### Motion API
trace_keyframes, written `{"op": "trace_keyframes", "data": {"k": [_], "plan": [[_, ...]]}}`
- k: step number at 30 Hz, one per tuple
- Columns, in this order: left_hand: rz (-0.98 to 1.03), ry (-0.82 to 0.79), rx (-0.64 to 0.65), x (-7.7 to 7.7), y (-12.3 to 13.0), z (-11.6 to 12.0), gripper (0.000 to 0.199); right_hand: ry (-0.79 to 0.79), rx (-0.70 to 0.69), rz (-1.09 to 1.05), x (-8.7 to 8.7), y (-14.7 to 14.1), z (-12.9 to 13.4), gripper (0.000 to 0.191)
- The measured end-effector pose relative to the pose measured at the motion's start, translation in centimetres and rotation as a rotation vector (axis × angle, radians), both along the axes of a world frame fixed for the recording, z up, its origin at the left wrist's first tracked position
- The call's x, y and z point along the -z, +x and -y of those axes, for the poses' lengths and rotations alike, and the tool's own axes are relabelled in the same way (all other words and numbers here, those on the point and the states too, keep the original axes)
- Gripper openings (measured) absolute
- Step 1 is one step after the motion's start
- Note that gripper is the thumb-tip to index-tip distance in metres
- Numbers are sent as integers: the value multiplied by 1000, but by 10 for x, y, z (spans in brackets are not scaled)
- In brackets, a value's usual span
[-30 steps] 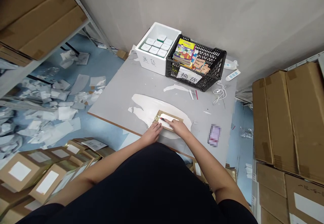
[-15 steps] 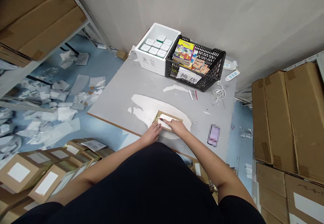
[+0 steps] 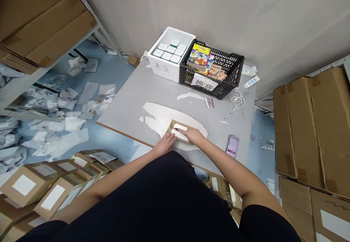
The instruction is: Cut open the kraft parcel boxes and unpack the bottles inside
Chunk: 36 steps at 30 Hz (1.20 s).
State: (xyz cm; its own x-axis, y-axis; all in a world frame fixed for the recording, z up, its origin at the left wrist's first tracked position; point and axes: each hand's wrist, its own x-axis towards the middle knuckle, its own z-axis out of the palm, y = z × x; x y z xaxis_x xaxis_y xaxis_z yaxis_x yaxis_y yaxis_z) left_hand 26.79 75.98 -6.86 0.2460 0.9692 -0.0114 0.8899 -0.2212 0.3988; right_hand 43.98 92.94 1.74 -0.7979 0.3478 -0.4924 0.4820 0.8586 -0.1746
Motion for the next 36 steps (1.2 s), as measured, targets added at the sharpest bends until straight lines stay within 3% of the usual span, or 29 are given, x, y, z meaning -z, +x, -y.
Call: {"op": "trace_keyframes", "data": {"k": [19,28,36], "plan": [[-5,6,-17,-3,2,5,58,18,16,20,-15,16,8,62],[-55,18,-19,2,3,3,59,32,40,87,-6,70,-3,65],[-133,-33,17,1,3,2,63,71,27,205,-27,110,-1,70]]}}
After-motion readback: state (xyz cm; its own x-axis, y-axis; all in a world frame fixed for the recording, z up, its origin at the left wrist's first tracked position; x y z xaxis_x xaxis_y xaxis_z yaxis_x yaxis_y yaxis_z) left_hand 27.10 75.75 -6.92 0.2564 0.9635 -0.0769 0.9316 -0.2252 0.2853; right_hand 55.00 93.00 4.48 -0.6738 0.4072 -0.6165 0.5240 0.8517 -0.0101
